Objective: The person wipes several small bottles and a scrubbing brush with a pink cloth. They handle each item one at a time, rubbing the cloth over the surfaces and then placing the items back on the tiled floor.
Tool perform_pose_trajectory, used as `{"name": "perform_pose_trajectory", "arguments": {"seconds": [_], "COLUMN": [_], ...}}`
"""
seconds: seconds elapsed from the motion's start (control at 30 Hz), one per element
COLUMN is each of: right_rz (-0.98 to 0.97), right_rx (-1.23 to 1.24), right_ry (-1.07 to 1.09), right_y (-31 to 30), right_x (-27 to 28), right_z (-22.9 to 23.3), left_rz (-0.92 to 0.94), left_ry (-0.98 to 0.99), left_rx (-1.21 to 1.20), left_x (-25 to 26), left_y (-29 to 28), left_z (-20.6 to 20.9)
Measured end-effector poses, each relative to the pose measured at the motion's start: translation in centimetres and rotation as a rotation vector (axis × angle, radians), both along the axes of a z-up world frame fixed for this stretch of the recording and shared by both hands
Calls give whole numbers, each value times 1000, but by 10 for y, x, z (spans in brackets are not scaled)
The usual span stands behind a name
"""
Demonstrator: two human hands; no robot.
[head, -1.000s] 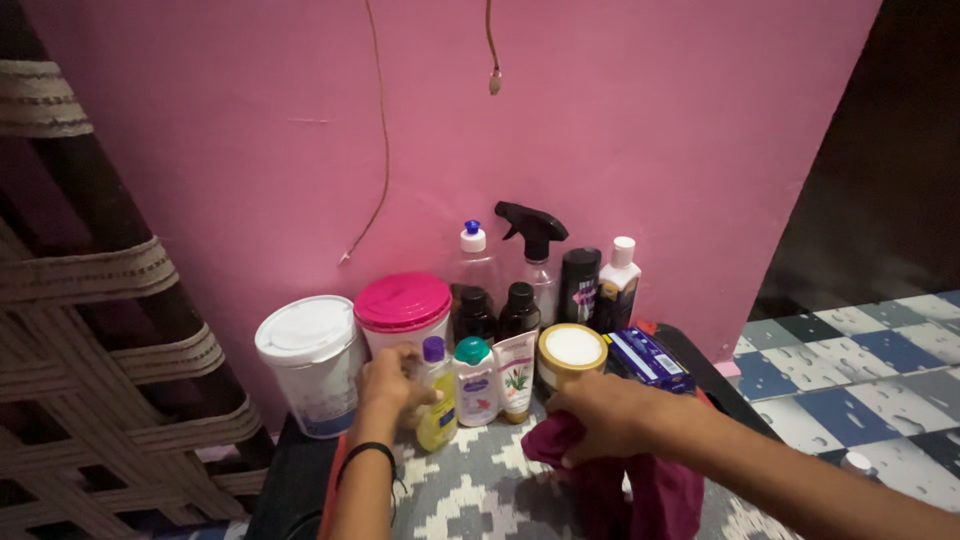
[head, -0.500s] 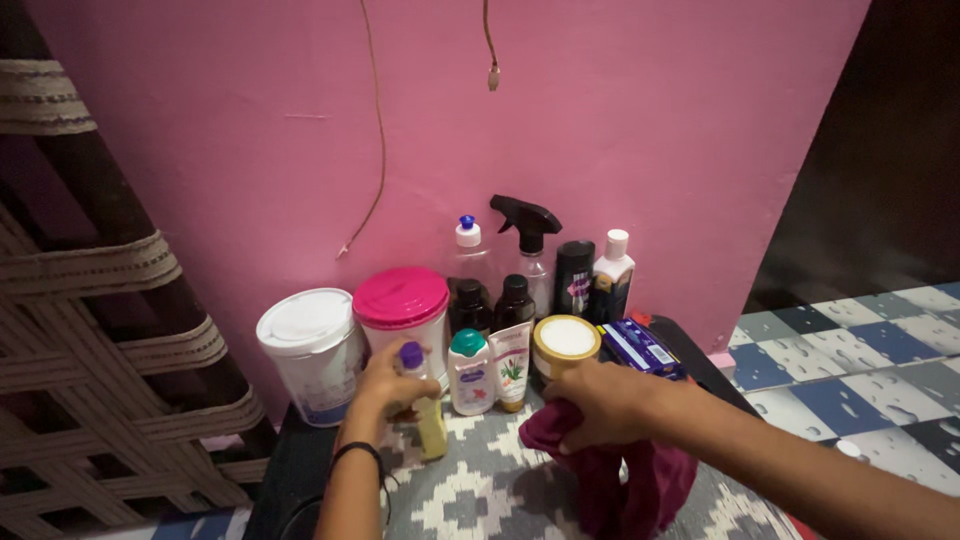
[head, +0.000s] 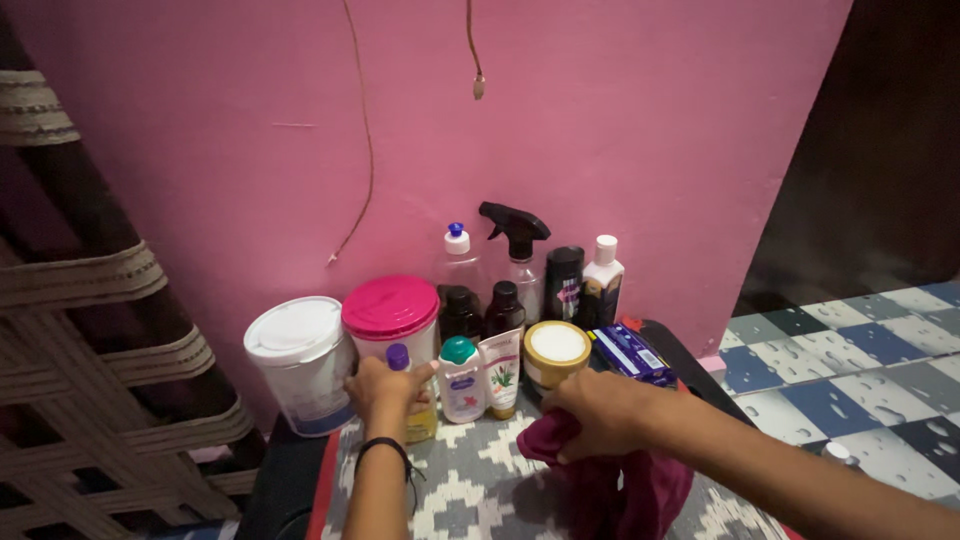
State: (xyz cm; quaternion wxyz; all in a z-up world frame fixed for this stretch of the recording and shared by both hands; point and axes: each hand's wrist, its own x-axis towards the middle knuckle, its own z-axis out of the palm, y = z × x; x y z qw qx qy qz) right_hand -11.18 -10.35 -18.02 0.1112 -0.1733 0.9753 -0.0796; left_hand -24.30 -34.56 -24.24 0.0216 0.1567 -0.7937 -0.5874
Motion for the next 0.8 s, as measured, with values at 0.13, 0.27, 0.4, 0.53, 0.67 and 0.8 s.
{"name": "perform_pose_trajectory", "arguments": {"seconds": [0.13, 0.27, 0.4, 0.53, 0.67, 0.8], "right_rz": [1, -77, -94, -219, -304, -369], "right_rx": [-13, -10, 27, 178, 346, 326], "right_ry": [7, -13, 35, 168, 379, 450], "right_y": [6, 16, 31, 51, 89, 152], "right_x": [2, 9, 17, 33, 53, 76], "right_z": [0, 3, 16, 41, 74, 113], "left_rz": [25, 171, 230, 244, 139, -58], "left_ry": [-51, 85, -102, 35, 336, 642], "left_rx": [-92, -342, -321, -467, -604, -519], "left_x": [-14, -11, 22, 60, 91, 122], "left_y": [5, 4, 16, 35, 95, 192], "left_z": [-14, -11, 30, 78, 134, 176]}}
